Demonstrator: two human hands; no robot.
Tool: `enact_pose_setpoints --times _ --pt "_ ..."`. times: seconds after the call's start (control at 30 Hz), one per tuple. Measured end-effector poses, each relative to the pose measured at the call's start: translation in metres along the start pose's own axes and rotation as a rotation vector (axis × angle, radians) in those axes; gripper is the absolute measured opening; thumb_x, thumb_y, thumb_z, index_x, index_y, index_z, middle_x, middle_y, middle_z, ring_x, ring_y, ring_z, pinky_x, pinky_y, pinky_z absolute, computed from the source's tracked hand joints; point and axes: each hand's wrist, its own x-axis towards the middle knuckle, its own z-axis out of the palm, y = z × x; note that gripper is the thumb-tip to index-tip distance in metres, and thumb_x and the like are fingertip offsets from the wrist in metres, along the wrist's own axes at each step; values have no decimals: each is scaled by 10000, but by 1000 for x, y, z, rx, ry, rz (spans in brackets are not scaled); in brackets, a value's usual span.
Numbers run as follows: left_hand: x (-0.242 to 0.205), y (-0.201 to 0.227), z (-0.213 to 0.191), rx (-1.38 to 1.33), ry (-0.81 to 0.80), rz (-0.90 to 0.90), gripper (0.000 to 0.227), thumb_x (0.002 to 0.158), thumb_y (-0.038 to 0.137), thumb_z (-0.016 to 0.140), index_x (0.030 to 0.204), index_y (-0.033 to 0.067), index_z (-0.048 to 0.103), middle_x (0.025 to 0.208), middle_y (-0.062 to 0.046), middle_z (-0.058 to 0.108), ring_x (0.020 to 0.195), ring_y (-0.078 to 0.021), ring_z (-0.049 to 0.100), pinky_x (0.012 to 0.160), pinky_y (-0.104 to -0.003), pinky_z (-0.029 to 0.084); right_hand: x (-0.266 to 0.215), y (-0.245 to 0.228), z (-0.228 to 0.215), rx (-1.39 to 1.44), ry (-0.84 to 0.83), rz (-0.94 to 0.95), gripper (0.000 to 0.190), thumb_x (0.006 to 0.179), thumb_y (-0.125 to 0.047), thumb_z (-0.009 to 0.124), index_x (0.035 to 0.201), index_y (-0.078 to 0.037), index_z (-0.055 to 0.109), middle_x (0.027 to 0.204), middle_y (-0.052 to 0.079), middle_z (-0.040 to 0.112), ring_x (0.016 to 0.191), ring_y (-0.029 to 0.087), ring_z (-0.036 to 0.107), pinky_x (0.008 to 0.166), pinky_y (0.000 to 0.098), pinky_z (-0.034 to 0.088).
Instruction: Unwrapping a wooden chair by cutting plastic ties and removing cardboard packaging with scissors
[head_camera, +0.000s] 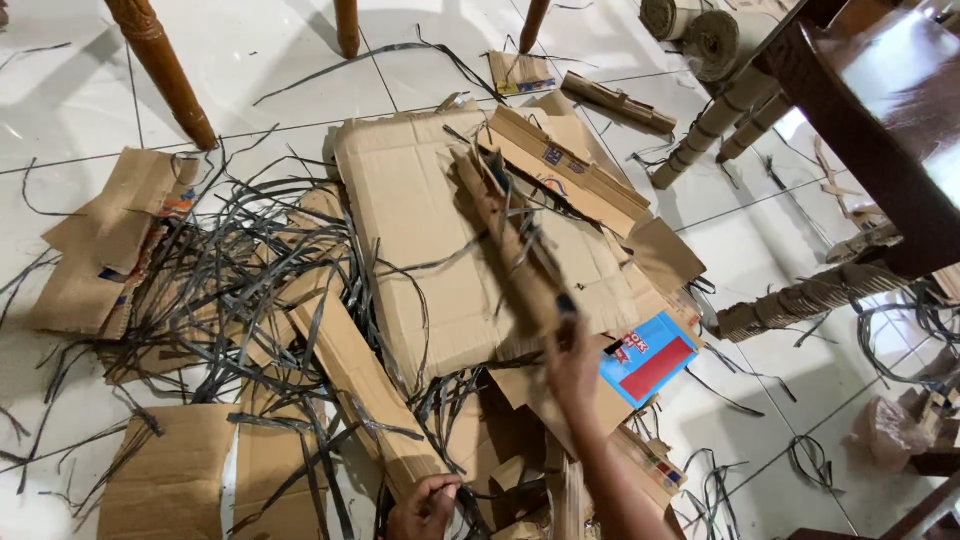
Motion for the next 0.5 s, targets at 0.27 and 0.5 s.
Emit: enact_pose_setpoints --times 0.27,0.5 --pt "56 -29 -11 -404 -66 143 564 833 398 710 1345 168 660 1197 -63 751 1127 -199 705 968 -332 541 -173 -106 33 323 -345 343 163 876 -196 749 905 -168 591 804 39 697 713 151 638 605 270 504" --pt "62 2 -69 -630 -217 75 378 972 334 647 794 5 700 779 -126 683 761 -321 681 777 -490 524 -253 -101 54 203 -685 167 359 754 -549 686 917 -236 619 641 -64 649 508 84 513 496 303 385"
